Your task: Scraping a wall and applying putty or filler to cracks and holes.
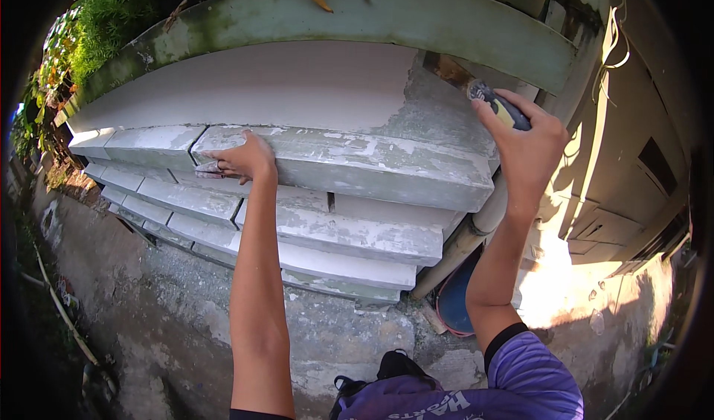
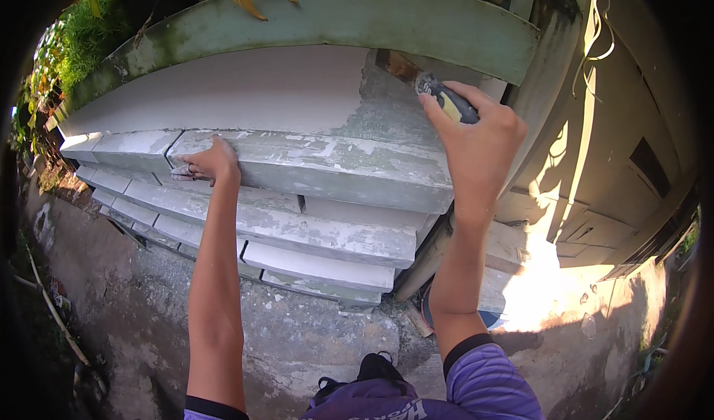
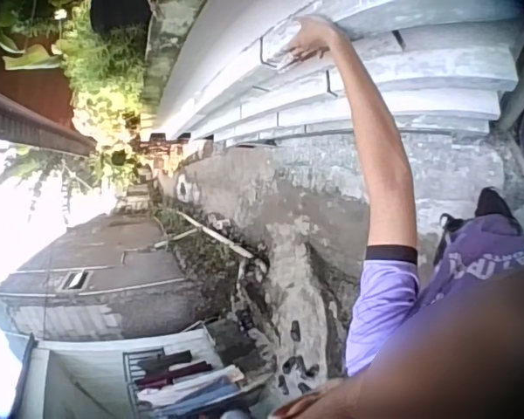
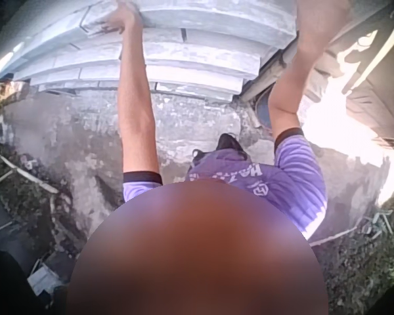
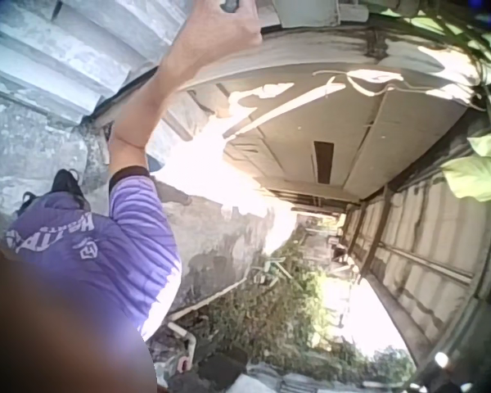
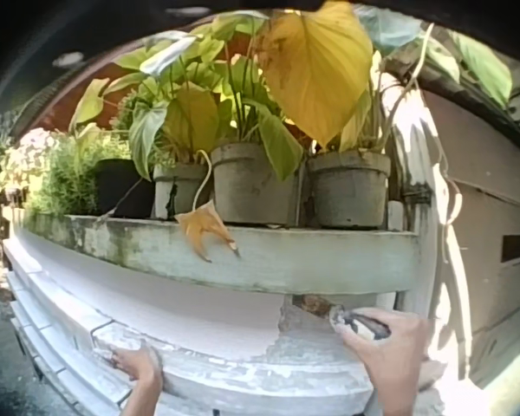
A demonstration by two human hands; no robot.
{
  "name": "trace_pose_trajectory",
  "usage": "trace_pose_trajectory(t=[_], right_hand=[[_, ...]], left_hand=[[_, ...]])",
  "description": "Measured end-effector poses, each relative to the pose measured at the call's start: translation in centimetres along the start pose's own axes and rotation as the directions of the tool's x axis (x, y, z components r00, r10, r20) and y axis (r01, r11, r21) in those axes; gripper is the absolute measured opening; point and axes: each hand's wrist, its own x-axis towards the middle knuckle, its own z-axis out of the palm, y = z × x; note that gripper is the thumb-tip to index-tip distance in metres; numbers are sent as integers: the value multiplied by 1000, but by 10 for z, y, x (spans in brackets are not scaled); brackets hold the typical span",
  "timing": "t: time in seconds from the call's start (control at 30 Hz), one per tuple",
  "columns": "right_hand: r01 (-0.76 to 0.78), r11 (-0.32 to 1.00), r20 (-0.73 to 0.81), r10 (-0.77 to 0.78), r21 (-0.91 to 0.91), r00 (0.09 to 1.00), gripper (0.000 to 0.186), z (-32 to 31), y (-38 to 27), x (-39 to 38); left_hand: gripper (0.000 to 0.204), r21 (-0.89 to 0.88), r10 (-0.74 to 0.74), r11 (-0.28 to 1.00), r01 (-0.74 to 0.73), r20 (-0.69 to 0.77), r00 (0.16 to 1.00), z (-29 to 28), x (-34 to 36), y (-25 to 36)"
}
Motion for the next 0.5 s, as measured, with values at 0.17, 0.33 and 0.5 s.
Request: trace_pose_trajectory(t=[0.17, 0.33, 0.5], right_hand=[[-13, 999, 92, 9, 42, 996, 35, 2, 8, 2], [52, 999, 6, -52, -3, 999, 30, 4, 3, 6], [68, 998, 76, -69, 19, 995, 30, 1, -8, 3]], left_hand=[[109, -3, -18, 1000, 18, 5, 1000, -1, 3, 1], [109, 22, -26, 999, 26, 17, 1000, -1, -5, 6], [107, 5, -7, 1000, 7, -20, 1000, -5, 1, 4]])
